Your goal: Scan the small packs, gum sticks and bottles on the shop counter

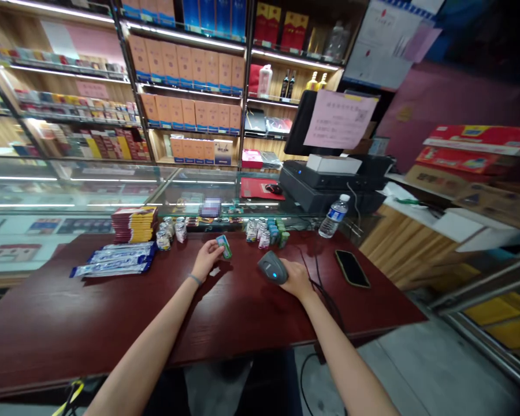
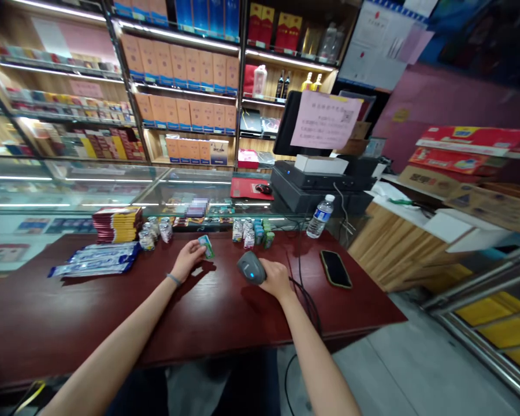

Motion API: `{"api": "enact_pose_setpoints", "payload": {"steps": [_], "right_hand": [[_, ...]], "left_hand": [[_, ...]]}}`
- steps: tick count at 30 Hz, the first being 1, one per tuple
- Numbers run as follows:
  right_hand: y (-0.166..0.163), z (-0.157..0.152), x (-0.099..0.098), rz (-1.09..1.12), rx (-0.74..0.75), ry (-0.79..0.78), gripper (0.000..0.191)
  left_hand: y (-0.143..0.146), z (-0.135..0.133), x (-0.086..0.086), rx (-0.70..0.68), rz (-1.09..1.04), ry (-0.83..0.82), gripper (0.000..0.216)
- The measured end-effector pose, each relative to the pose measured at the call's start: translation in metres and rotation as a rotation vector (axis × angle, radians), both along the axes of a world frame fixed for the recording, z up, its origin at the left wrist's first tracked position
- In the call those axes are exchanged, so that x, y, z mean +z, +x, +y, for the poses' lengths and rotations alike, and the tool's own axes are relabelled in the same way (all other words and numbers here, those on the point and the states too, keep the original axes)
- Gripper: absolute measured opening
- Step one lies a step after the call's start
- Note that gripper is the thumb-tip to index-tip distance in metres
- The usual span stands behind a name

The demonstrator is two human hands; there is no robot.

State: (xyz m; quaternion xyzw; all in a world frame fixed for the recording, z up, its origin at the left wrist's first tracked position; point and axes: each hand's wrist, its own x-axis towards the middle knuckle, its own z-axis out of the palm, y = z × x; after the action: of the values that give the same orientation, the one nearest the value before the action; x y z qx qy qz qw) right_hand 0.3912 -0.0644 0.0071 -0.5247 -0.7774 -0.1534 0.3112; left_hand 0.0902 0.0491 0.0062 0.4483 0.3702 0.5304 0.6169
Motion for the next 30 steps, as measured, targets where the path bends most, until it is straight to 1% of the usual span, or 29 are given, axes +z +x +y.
{"api": "enact_pose_setpoints", "payload": {"steps": [2,5,7,10,13,16,20,23,30], "right_hand": [[0.019,-0.006,0.0,0.004,-0.043,0.016,0.037],[0.043,-0.014,0.001,0.009,-0.094,0.029,0.038],[0.056,-0.018,0.003,0.013,-0.127,0.031,0.037],[0.07,-0.023,0.005,0.014,-0.169,0.032,0.035],[0.082,-0.027,0.007,0.006,-0.185,0.033,0.034],[0.089,-0.029,0.006,-0.006,-0.178,0.038,0.033],[0.093,-0.028,0.001,-0.018,-0.151,0.05,0.032],[0.093,-0.027,-0.002,-0.016,-0.139,0.061,0.032],[0.096,-0.027,-0.005,-0.007,-0.144,0.088,0.033]], "left_hand": [[0.022,-0.003,0.004,-0.032,0.073,0.1,0.039],[0.066,-0.006,0.01,-0.077,0.161,0.253,0.031],[0.097,-0.008,0.011,-0.048,0.198,0.304,0.027],[0.139,-0.012,0.005,0.024,0.175,0.256,0.027],[0.168,-0.016,-0.005,0.059,0.119,0.207,0.028],[0.183,-0.018,-0.012,0.107,0.141,0.201,0.026],[0.19,-0.019,-0.011,0.152,0.197,0.214,0.025],[0.191,-0.019,-0.009,0.146,0.209,0.239,0.025],[0.197,-0.018,-0.009,0.128,0.338,0.278,0.026]]}}
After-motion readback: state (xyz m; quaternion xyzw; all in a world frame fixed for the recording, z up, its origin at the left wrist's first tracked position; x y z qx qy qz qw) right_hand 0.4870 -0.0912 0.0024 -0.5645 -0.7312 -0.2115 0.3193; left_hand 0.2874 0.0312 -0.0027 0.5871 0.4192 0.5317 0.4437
